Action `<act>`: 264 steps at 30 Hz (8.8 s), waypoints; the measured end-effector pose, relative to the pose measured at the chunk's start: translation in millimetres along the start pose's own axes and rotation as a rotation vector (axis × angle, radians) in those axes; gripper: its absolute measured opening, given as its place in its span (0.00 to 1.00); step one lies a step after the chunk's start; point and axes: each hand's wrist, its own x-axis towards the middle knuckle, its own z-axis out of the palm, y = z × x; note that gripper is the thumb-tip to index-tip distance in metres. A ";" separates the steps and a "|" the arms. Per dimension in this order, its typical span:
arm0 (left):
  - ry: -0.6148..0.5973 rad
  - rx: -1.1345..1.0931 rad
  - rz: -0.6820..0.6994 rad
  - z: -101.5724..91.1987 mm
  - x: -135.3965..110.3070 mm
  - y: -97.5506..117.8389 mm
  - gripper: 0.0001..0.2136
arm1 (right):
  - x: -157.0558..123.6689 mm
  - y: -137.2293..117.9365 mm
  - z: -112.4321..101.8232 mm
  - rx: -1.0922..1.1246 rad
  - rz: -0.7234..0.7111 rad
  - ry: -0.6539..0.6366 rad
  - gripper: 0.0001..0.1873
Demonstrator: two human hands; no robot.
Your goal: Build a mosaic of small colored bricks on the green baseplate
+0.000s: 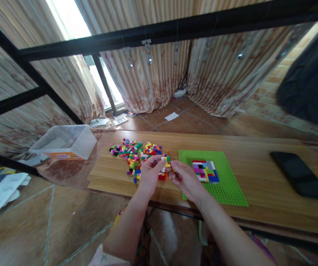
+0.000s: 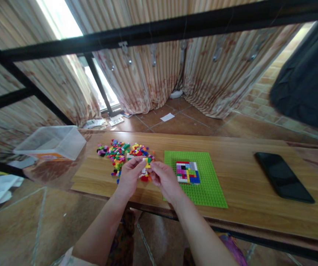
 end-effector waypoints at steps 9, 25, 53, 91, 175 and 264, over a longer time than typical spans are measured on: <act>-0.027 0.107 0.056 0.0 0.2 -4.1 0.12 | 4.9 4.4 -1.8 -0.119 -0.100 0.054 0.17; -0.064 0.125 0.075 -1.0 0.4 -4.7 0.11 | 2.3 -1.0 -1.3 0.088 -0.021 0.039 0.13; -0.106 0.102 0.000 1.1 -4.0 -3.2 0.12 | 2.6 -3.7 -2.4 0.135 0.017 0.104 0.13; 0.158 1.228 0.538 -40.4 10.9 6.2 0.08 | 17.1 6.8 -10.6 0.121 -0.121 0.179 0.13; -0.172 0.344 0.189 -11.4 -12.1 4.6 0.10 | 10.1 8.2 -5.8 -0.464 -0.358 0.048 0.14; 0.096 0.862 0.570 -38.3 10.1 5.9 0.05 | 3.4 7.1 -0.6 -0.232 -0.196 -0.054 0.16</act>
